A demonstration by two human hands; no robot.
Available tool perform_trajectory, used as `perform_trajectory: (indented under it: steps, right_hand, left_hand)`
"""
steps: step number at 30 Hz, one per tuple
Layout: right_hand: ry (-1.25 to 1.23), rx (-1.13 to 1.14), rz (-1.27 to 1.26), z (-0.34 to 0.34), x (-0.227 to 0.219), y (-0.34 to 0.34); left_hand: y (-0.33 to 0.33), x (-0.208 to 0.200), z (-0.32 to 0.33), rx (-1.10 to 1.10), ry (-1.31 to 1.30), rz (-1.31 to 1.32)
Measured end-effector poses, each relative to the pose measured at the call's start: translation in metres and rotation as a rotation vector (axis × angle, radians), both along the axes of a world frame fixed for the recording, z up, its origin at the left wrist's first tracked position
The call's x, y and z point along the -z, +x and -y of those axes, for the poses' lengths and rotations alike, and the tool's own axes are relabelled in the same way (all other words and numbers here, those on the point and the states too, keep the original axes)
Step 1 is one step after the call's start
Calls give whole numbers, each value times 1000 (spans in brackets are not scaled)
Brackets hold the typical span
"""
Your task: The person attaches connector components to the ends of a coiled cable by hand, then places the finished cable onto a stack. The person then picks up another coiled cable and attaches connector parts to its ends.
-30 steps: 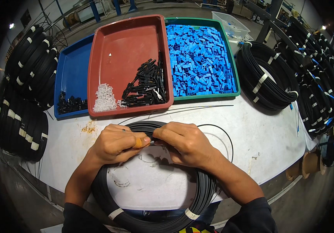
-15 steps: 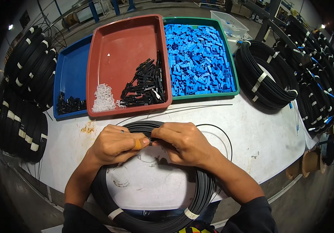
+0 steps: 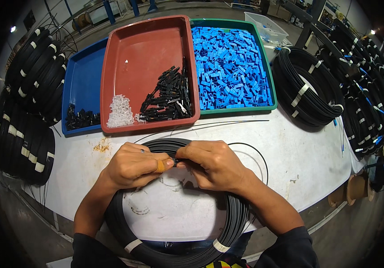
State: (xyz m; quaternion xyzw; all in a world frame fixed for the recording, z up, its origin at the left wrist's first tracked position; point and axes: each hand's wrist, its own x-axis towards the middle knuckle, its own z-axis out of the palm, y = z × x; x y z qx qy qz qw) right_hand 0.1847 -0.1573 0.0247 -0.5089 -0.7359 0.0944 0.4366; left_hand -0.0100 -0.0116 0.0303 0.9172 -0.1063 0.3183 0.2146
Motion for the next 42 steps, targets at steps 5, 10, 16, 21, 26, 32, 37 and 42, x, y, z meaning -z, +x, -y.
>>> perform_trajectory:
  steps: [5,10,16,21,26,32,37,42]
  right_hand:
    - [24,20,-25,2,-2,-1]
    - [-23,-2,23,0,-1,0]
    - [47,31,-17,1,-2,1]
    - [-66,-16,43,0,-2,3]
    - [-23,27,-25,2,-5,0]
    - [-60,19,15,0,-1,2]
    - [-57,35,-62,0,-3,-1]
    - [3,17,13,-2,5,3]
  left_hand:
    - [3,4,2,-12,-12,47]
    - [1,3,1,-1,21,9]
    - [2,5,0,-20,-16,55]
    - [1,3,1,-7,32,33]
    - [2,2,0,-13,6,29]
    - [2,6,0,-1,39,46]
    - [0,3,-1,-26,53,25]
    - [2,6,1,-5,80,56]
